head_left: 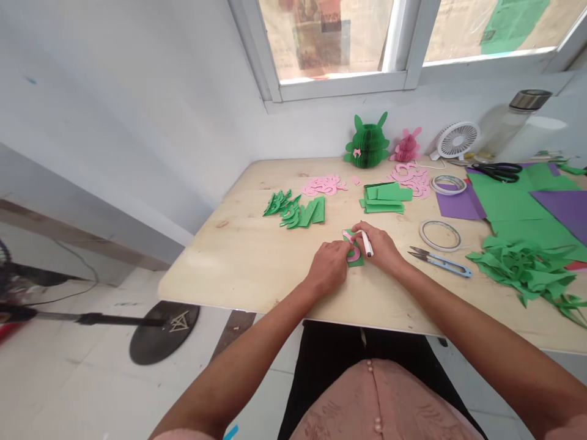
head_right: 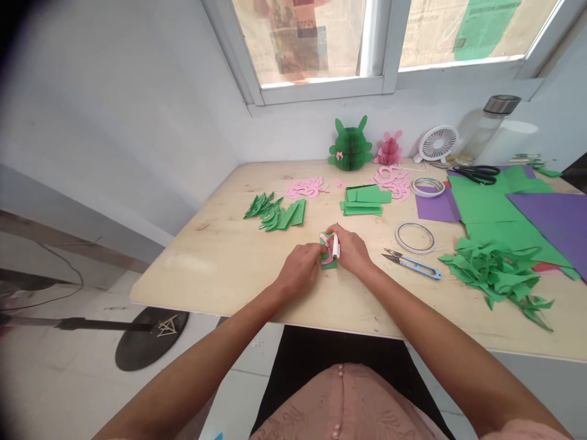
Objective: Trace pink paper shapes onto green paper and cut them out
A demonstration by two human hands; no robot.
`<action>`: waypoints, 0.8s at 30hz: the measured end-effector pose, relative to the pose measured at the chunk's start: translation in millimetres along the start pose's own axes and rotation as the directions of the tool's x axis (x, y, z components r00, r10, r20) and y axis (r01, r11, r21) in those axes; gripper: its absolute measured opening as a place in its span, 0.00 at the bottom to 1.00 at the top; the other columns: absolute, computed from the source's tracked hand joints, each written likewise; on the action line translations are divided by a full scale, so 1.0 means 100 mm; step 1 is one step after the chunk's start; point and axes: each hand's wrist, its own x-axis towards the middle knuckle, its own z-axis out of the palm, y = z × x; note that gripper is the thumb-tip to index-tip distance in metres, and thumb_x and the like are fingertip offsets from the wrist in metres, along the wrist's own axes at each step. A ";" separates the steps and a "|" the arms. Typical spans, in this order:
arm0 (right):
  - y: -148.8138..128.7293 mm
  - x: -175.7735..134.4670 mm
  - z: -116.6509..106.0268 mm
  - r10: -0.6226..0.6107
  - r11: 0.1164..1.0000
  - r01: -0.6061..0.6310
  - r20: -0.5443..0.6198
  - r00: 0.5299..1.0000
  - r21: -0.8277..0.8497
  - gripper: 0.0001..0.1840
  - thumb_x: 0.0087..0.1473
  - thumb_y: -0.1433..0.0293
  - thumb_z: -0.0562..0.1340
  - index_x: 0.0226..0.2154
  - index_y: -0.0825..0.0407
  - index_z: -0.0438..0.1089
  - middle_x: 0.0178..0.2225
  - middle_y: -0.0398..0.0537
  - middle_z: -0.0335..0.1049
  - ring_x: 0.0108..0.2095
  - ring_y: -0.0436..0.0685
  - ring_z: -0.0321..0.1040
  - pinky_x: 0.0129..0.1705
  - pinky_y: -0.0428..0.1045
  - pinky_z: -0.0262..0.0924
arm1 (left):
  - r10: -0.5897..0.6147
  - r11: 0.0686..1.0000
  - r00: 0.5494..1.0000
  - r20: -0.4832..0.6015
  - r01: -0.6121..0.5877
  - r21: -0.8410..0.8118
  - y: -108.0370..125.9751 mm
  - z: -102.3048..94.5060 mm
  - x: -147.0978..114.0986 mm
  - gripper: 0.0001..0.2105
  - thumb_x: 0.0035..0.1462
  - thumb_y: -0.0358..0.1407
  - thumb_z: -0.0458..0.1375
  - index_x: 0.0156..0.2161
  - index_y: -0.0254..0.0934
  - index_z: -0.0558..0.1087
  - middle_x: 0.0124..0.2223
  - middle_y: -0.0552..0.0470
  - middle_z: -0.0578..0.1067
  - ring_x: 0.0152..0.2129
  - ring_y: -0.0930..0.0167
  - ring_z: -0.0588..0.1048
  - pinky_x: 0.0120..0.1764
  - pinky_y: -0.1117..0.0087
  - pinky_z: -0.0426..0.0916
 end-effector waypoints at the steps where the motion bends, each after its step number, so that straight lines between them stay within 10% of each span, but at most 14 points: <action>1: 0.00 -0.02 -0.01 -0.003 1.000 0.003 0.006 1.000 -0.009 0.12 0.49 0.74 0.58 0.37 0.46 0.68 0.33 0.42 0.78 0.31 0.57 0.73 0.32 0.49 0.60 | 0.002 1.000 1.000 0.000 -0.002 0.001 0.00 0.00 0.00 0.16 0.50 0.20 0.47 0.41 0.37 0.66 0.41 0.48 0.76 0.40 0.67 0.74 0.39 0.66 0.65; 24: 0.06 -0.31 0.07 -0.215 0.953 0.210 -0.002 0.977 -0.217 0.14 0.52 0.76 0.58 0.42 0.49 0.68 0.39 0.51 0.74 0.42 0.62 0.68 0.42 0.55 0.59 | -0.074 0.990 0.997 0.008 0.075 -0.120 -0.02 -0.02 -0.02 0.16 0.50 0.20 0.47 0.43 0.38 0.65 0.43 0.50 0.77 0.41 0.66 0.74 0.43 0.64 0.66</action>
